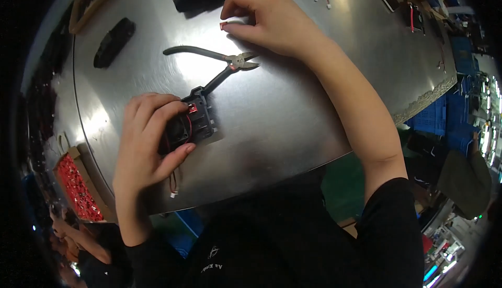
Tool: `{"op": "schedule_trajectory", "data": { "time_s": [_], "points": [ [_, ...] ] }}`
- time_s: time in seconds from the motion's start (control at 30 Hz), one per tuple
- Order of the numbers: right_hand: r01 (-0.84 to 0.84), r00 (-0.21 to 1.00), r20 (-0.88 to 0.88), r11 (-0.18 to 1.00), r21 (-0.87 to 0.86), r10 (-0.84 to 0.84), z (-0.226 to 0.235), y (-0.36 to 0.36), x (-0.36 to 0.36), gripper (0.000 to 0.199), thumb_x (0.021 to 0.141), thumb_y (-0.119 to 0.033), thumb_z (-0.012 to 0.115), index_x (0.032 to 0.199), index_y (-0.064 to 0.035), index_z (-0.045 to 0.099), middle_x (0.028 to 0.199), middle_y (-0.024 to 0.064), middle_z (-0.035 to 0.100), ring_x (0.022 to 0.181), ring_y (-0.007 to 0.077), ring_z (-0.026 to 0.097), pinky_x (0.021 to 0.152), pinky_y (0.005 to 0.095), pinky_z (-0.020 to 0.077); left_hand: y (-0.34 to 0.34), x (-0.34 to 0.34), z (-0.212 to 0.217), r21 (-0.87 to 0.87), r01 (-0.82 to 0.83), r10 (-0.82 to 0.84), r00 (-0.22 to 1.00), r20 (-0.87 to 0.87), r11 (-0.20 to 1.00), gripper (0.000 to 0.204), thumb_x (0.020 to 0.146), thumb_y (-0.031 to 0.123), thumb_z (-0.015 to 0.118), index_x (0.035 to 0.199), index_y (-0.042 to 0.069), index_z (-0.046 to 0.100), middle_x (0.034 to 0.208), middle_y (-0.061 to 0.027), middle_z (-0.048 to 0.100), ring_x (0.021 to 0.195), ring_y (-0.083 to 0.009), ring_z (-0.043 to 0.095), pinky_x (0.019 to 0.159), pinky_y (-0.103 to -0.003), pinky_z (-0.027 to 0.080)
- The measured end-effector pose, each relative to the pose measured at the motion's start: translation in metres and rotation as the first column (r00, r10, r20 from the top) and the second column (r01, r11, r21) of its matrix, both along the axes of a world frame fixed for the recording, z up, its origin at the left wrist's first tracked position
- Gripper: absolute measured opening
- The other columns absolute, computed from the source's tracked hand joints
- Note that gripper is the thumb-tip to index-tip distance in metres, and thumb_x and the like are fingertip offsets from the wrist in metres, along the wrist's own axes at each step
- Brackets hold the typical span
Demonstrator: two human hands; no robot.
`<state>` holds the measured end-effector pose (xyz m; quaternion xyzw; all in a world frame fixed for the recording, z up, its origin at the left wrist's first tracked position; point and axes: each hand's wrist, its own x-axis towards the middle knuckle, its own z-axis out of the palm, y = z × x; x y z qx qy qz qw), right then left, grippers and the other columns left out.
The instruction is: Assembling a cooling fan into a plastic housing by routing wires and securing the components.
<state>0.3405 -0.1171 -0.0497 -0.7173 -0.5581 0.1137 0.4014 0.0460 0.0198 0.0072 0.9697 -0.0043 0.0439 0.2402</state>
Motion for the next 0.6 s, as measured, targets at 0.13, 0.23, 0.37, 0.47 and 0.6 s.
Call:
{"op": "schedule_trajectory", "data": {
  "time_s": [0.13, 0.23, 0.37, 0.47, 0.6],
  "points": [
    [-0.094, 0.982, 0.16, 0.995, -0.041, 0.099, 0.024, 0.007, -0.027, 0.008, 0.087, -0.008, 0.073, 0.09, -0.0028, 0.067, 0.089, 0.0126, 0.066, 0.085, 0.0297, 0.065, 0.075, 0.0373, 0.0536, 0.006, -0.016, -0.008, -0.136, -0.026, 0.041, 0.993, 0.11, 0.99, 0.063, 0.073, 0.022, 0.086, 0.129, 0.004, 0.063, 0.124, -0.0141, 0.065, 0.113, -0.0396, 0.058, 0.101, -0.047, 0.044],
    [-0.028, 0.964, 0.262, 0.996, -0.089, 0.051, 0.033, 0.002, -0.037, 0.009, 0.087, -0.006, 0.074, 0.089, -0.002, 0.066, 0.085, 0.0123, 0.064, 0.082, 0.0272, 0.065, 0.071, 0.0363, 0.0522, 0.004, -0.013, -0.006, -0.122, -0.044, 0.054, 0.995, 0.081, 0.992, 0.073, 0.07, 0.023, 0.089, 0.134, 0.005, 0.062, 0.122, -0.012, 0.068, 0.113, -0.0359, 0.061, 0.1, -0.045, 0.046],
    [0.049, 0.983, 0.183, 0.975, -0.214, -0.01, 0.033, 0.005, -0.05, 0.01, 0.088, -0.006, 0.074, 0.092, -0.0012, 0.066, 0.083, 0.0109, 0.062, 0.082, 0.0216, 0.064, 0.07, 0.0324, 0.0518, 0.008, -0.017, -0.014, -0.045, -0.029, 0.034, 0.991, 0.129, 0.999, 0.071, 0.072, 0.031, 0.088, 0.134, 0.006, 0.066, 0.126, -0.012, 0.067, 0.113, -0.0326, 0.062, 0.097, -0.043, 0.049],
    [0.013, 0.989, 0.15, 0.999, -0.029, -0.009, 0.042, 0.004, -0.064, 0.01, 0.089, -0.005, 0.074, 0.095, -0.0008, 0.067, 0.086, 0.0109, 0.064, 0.086, 0.0222, 0.065, 0.074, 0.0322, 0.0535, 0.007, -0.022, -0.016, 0.007, -0.078, 0.077, 0.987, 0.141, 0.997, 0.068, 0.076, 0.038, 0.086, 0.136, 0.011, 0.068, 0.126, -0.0122, 0.065, 0.113, -0.0316, 0.061, 0.096, -0.041, 0.05],
    [-0.087, 0.996, -0.003, 0.995, -0.056, 0.087, 0.038, 0.001, -0.049, 0.009, 0.089, -0.003, 0.073, 0.095, -0.0005, 0.068, 0.092, 0.0113, 0.066, 0.091, 0.0221, 0.066, 0.077, 0.032, 0.0547, 0.008, -0.024, -0.021, 0.013, -0.076, 0.073, 0.984, 0.162, 0.997, 0.068, 0.077, 0.041, 0.085, 0.137, 0.014, 0.069, 0.122, -0.0112, 0.065, 0.111, -0.0308, 0.061, 0.095, -0.041, 0.051]
  ]
}}
